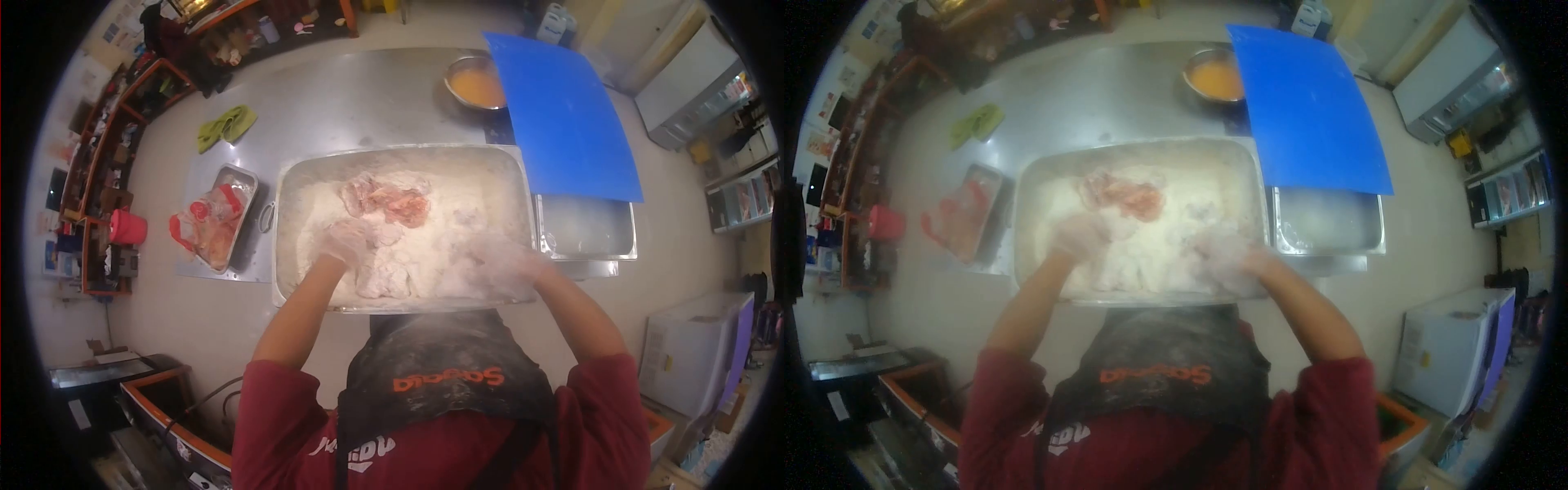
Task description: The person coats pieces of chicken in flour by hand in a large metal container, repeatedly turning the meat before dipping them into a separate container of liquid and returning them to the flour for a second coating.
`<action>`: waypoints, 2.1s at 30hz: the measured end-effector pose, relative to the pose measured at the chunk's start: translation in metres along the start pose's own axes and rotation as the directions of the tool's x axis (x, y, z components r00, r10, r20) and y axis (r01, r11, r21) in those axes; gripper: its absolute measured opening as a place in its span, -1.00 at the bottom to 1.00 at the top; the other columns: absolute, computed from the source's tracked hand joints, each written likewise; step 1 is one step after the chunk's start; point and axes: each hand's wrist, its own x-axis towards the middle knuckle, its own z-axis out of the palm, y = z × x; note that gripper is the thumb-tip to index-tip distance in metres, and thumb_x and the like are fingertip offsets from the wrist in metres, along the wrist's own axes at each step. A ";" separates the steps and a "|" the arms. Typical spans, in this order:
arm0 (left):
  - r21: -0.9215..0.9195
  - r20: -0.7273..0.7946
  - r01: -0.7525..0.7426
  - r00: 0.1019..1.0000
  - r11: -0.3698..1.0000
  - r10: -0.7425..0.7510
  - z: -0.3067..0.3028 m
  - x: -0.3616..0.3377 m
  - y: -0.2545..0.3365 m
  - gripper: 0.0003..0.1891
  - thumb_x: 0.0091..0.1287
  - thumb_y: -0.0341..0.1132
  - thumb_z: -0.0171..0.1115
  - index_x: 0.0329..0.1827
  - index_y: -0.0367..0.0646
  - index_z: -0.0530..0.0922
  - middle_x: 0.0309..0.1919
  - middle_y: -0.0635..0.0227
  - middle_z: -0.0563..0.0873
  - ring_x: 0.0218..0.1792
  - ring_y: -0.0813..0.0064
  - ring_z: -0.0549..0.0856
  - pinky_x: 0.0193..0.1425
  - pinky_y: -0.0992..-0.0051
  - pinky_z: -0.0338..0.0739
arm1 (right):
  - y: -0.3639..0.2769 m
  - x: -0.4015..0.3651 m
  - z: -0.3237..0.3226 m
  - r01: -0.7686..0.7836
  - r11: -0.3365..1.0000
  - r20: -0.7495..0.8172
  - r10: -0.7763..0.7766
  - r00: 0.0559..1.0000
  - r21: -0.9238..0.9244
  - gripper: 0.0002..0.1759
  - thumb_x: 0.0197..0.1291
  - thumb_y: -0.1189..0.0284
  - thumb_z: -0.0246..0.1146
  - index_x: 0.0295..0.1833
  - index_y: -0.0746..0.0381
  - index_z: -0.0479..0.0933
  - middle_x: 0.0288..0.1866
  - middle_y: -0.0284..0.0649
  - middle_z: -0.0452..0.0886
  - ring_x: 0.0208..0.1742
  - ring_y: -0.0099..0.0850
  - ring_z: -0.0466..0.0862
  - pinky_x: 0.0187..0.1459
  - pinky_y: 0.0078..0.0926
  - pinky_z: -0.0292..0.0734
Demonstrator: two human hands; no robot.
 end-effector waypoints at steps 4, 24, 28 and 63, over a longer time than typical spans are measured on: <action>0.016 -0.097 -0.140 0.985 0.990 0.141 0.004 -0.001 -0.007 -0.72 0.39 -0.27 0.14 0.05 -0.10 0.71 -0.10 0.24 0.80 -0.01 0.26 0.76 0.12 0.27 0.65 | 0.020 0.004 0.010 -0.085 0.995 -0.058 0.082 0.995 -0.059 -0.46 0.40 0.22 0.18 0.40 0.24 0.55 0.16 0.11 0.71 0.22 -0.02 0.70 0.33 -0.13 0.53; -0.441 0.168 0.004 0.983 0.898 0.078 -0.094 -0.026 0.093 -0.68 0.45 -0.19 0.17 0.10 -0.18 0.70 -0.03 0.08 0.78 0.03 0.14 0.74 0.22 0.18 0.59 | -0.017 0.052 0.002 0.287 0.835 -0.248 -0.187 0.950 0.469 -0.55 0.45 0.29 0.24 0.33 0.28 0.59 0.12 -0.02 0.75 0.17 -0.27 0.71 0.25 -0.23 0.58; -0.264 -0.353 -0.363 0.898 0.894 0.261 -0.049 -0.027 0.078 -0.70 0.50 -0.30 0.06 0.11 -0.18 0.70 -0.01 0.12 0.79 0.06 0.12 0.73 0.26 0.17 0.57 | 0.004 0.075 0.015 0.243 0.721 -0.216 -0.132 0.967 0.648 -0.59 0.42 0.37 0.31 0.32 0.26 0.59 0.05 -0.10 0.76 0.12 -0.36 0.71 0.18 -0.32 0.62; 0.501 -0.376 -0.011 0.898 0.865 0.229 -0.031 -0.092 0.046 -0.52 0.29 -0.37 0.20 0.30 -0.26 0.57 -0.35 0.20 0.70 -0.29 0.18 0.73 -0.21 0.14 0.63 | 0.080 0.084 0.013 -0.294 0.755 -0.566 -0.122 0.815 -0.586 -0.72 0.38 0.54 0.12 0.10 0.28 0.67 -0.12 -0.03 0.71 -0.03 -0.23 0.76 0.13 -0.29 0.69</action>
